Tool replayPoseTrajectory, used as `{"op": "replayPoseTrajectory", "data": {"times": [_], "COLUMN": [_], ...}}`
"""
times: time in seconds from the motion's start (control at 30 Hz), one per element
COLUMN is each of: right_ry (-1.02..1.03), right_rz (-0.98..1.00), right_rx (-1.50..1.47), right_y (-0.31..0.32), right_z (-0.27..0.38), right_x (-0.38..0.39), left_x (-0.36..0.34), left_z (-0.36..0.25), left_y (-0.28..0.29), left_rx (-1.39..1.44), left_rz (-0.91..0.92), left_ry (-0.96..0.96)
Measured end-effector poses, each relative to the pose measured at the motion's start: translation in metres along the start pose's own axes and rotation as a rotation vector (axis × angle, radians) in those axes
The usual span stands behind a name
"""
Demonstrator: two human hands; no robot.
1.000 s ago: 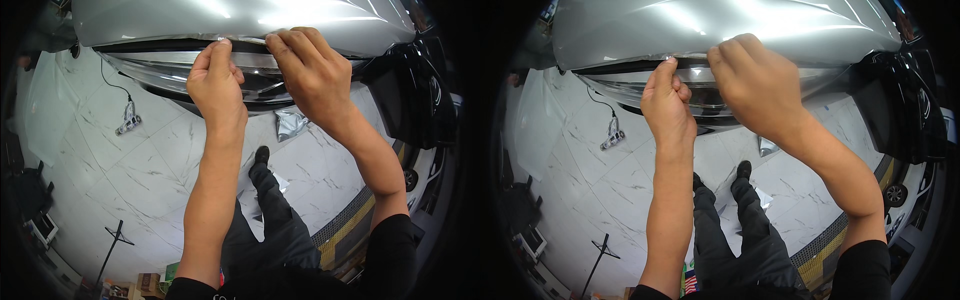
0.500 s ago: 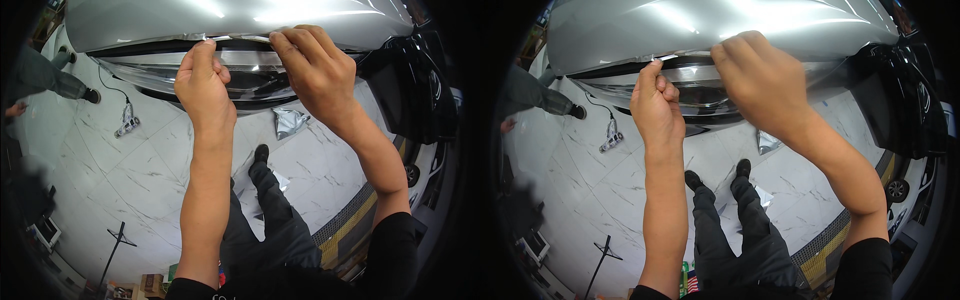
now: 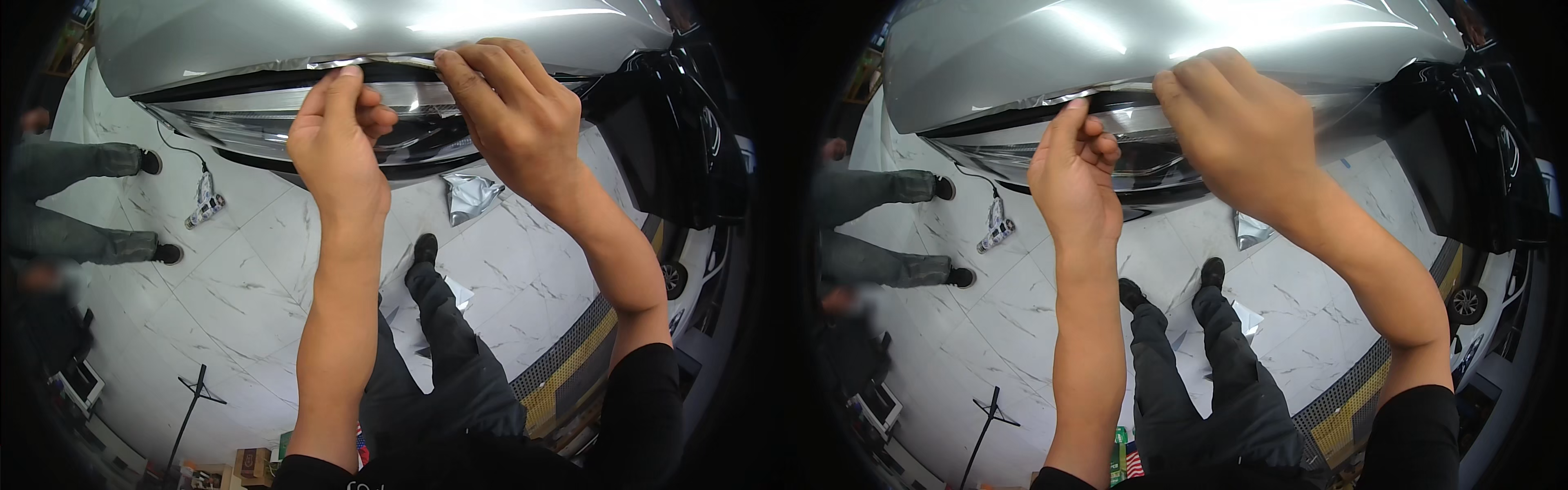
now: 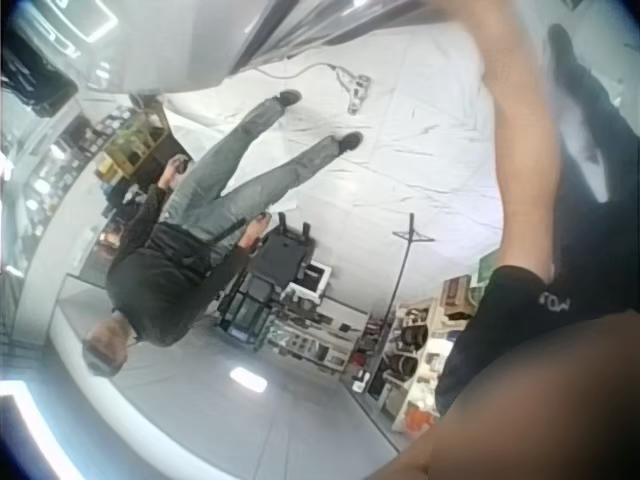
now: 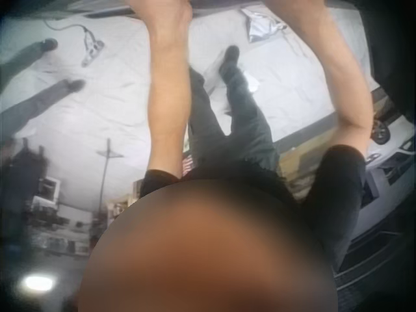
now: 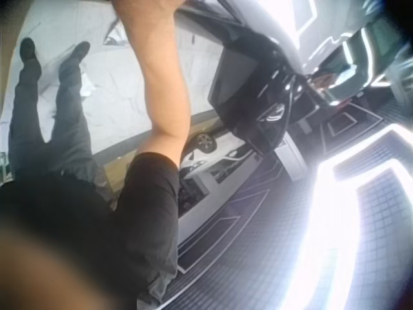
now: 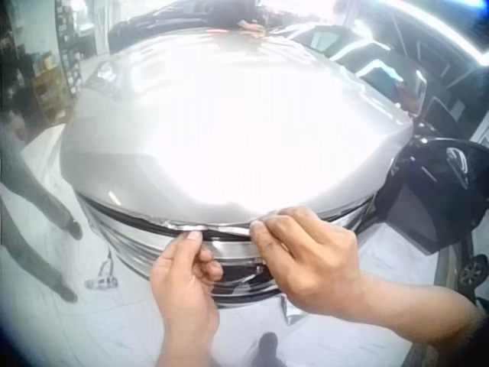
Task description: The person applies a silver vinyl wrap to the front hood and bumper of a car. They smooth the material with their hands, trim excess edges with a knife, and use a heat gun to conform the wrap to the contours of the hood and grille area.
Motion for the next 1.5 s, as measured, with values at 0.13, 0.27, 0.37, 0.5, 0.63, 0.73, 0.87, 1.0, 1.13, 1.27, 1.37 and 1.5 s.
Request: {"op": "replayPoseTrajectory", "data": {"times": [0.13, 0.27, 0.37, 0.5, 0.63, 0.73, 0.87, 1.0, 1.13, 1.27, 1.37, 1.5], "right_ry": [-0.009, -0.014, -0.019, -0.024, -0.007, -0.002, 0.065, 0.101, 0.076, 0.030, 0.034, 0.038], "right_rz": [0.012, 0.020, 0.035, 0.052, 0.046, 0.045, -0.025, -0.059, -0.035, 0.023, 0.024, 0.025], "right_rx": [-0.024, -0.030, -0.032, -0.020, -0.014, -0.016, 0.003, 0.020, 0.000, -0.023, -0.017, -0.017], "right_y": [0.001, 0.002, 0.002, 0.002, 0.004, 0.005, 0.003, 0.005, 0.007, 0.013, 0.015, 0.017], "right_z": [-0.002, -0.002, -0.003, -0.005, -0.007, -0.009, -0.016, -0.020, -0.023, -0.025, -0.028, -0.031], "right_x": [0.000, -0.001, -0.002, -0.002, 0.000, 0.002, 0.009, 0.014, 0.016, 0.017, 0.019, 0.020], "left_x": [0.003, 0.002, 0.002, 0.004, 0.005, 0.006, 0.008, 0.009, 0.010, 0.008, 0.010, 0.012], "left_z": [0.007, 0.008, 0.008, 0.008, 0.008, 0.008, 0.009, 0.009, 0.009, 0.011, 0.010, 0.006], "left_y": [-0.010, -0.013, -0.013, -0.015, -0.013, -0.013, -0.013, -0.012, -0.011, -0.009, -0.011, -0.012], "left_rx": [0.007, 0.015, 0.006, -0.004, -0.009, -0.005, -0.002, 0.010, 0.018, 0.040, 0.039, 0.043], "left_rz": [0.039, 0.020, 0.003, -0.023, -0.041, -0.033, -0.034, -0.030, -0.038, -0.018, -0.011, 0.010], "left_ry": [0.002, 0.004, -0.016, -0.025, -0.033, -0.042, -0.042, -0.044, -0.038, -0.034, -0.022, -0.019]}}
Point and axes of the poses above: each hand's wrist, its own x-axis away from the middle knuckle, its own y-axis out of the back of the hand, z = x × y, the point moved 6 cm from there along -x, towards the middle knuckle, and after that the axes turned 7 degrees about -z, right-handed, at the moved point
